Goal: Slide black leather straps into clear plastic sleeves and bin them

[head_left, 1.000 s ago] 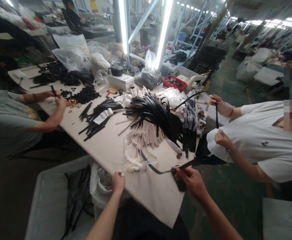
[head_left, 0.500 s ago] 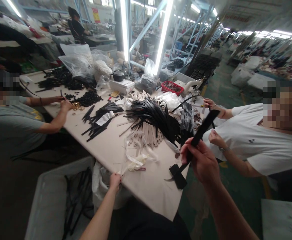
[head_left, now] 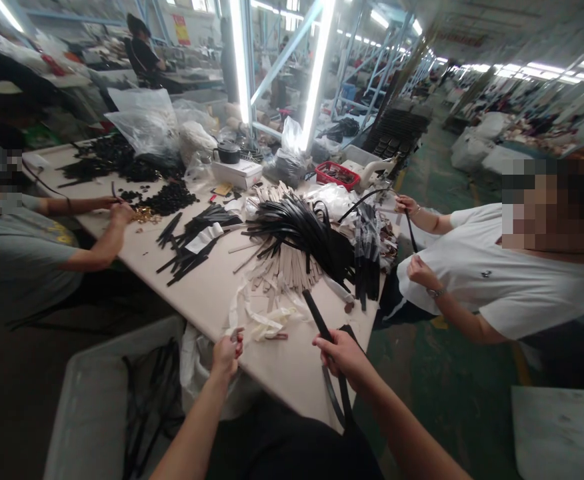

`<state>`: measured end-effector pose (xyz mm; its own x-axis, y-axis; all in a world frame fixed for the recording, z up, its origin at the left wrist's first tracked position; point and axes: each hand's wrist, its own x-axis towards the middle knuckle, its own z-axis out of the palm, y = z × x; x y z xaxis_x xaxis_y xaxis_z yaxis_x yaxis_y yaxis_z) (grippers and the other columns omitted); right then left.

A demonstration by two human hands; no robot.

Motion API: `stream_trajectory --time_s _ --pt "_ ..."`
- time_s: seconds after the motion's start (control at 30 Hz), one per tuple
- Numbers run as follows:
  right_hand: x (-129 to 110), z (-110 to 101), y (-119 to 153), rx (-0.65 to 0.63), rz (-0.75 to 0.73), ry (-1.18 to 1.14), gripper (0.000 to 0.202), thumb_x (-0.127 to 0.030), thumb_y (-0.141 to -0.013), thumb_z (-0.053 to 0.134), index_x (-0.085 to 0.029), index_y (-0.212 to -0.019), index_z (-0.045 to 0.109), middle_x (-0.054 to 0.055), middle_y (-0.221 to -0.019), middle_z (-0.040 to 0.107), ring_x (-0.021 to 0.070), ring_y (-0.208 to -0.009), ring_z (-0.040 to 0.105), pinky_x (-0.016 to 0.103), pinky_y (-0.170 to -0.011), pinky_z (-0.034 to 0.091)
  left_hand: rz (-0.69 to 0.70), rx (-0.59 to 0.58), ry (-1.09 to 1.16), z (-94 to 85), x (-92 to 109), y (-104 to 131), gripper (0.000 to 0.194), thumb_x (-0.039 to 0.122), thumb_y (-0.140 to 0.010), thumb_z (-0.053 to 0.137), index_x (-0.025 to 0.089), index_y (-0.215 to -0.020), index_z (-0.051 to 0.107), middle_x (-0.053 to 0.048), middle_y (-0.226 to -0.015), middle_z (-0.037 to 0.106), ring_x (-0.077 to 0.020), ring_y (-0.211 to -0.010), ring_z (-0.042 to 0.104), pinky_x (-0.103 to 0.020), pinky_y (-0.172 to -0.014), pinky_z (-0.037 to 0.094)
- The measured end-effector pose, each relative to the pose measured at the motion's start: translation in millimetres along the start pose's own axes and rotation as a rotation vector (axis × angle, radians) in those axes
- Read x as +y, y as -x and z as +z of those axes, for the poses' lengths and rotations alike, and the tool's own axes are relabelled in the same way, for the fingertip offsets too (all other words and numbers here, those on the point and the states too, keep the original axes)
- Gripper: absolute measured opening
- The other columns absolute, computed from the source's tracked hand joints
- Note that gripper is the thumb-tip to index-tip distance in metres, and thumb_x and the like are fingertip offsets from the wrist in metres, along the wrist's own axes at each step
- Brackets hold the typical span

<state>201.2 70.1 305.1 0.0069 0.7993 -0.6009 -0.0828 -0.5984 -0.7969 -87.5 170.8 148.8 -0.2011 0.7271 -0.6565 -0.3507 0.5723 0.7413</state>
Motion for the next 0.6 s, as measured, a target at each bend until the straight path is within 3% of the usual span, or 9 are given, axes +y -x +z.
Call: stream_trajectory --time_s 0.07,0.17,0.27,0.33,0.43,0.5,0.6 --pt "3.1 11.9 -6.5 0.035 -0.006 0.086 0.033 -0.046 -0.083 0.063 -0.015 -0.095 0.062 -0.001 -0.057 0.062 0.0065 -0.033 0.035 0.02 -0.036 0.022 -0.054 -0.077 0.074 21.1 4.8 18.8 0.025 0.015 -0.069 0.053 0.01 -0.088 0.069 -0.001 -0.063 0.061 -0.0057 -0.04 0.044 -0.016 -0.039 0.033" --pt "4.5 35.2 -16.5 0.145 -0.109 0.219 0.022 -0.035 -0.08 0.066 -0.014 -0.086 0.069 0.002 -0.067 0.068 0.0093 -0.046 0.048 0.021 -0.045 0.035 -0.164 -0.159 0.205 56.2 6.8 49.5 0.017 0.01 -0.074 0.055 0.01 -0.085 0.068 -0.008 -0.074 0.069 -0.0125 -0.058 0.063 -0.022 -0.055 0.053" --pt "10.0 56.8 -29.8 0.184 -0.203 0.282 0.013 -0.025 -0.074 0.071 -0.017 -0.084 0.074 0.0 -0.073 0.068 0.0145 -0.066 0.059 0.023 -0.06 0.043 -0.185 -0.227 0.236 84.5 0.6 72.8 0.014 0.009 -0.076 0.056 0.013 -0.081 0.068 -0.009 -0.08 0.072 -0.0189 -0.074 0.07 -0.029 -0.068 0.059" --pt "19.1 65.2 -43.6 0.219 -0.157 0.301 0.009 -0.025 -0.069 0.075 -0.018 -0.075 0.072 -0.003 -0.065 0.062 0.0141 -0.062 0.056 0.023 -0.058 0.041 -0.187 -0.268 0.188 97.4 -7.6 78.6 0.014 0.01 -0.073 0.057 0.015 -0.079 0.069 -0.007 -0.078 0.073 -0.0217 -0.077 0.071 -0.03 -0.066 0.06" --pt "35.7 67.4 -63.4 0.241 -0.06 0.179 0.012 -0.018 -0.065 0.074 -0.017 -0.06 0.063 -0.006 -0.054 0.05 0.0103 -0.051 0.045 0.021 -0.049 0.033 -0.228 -0.302 0.09 108.3 -20.5 78.1 0.012 0.017 -0.069 0.061 0.018 -0.075 0.071 -0.006 -0.075 0.073 -0.0261 -0.076 0.072 -0.03 -0.056 0.058" --pt "43.0 63.6 -68.9 0.231 0.013 0.0 0.012 -0.014 -0.064 0.071 -0.017 -0.06 0.06 -0.006 -0.052 0.049 0.009 -0.045 0.04 0.02 -0.044 0.029 -0.23 -0.322 0.061 109.2 -25.8 76.9 0.012 0.021 -0.065 0.064 0.019 -0.074 0.071 -0.006 -0.077 0.074 -0.0272 -0.074 0.071 -0.03 -0.048 0.055" --pt "45.7 50.5 -67.6 0.092 0.143 -0.35 0.007 -0.013 -0.065 0.066 -0.017 -0.066 0.059 -0.004 -0.053 0.054 0.0068 -0.036 0.032 0.019 -0.037 0.022 -0.176 -0.334 0.06 104.1 -28.6 74.8 0.016 0.023 -0.061 0.066 0.021 -0.076 0.073 -0.006 -0.081 0.076 -0.0269 -0.073 0.071 -0.03 -0.048 0.055"
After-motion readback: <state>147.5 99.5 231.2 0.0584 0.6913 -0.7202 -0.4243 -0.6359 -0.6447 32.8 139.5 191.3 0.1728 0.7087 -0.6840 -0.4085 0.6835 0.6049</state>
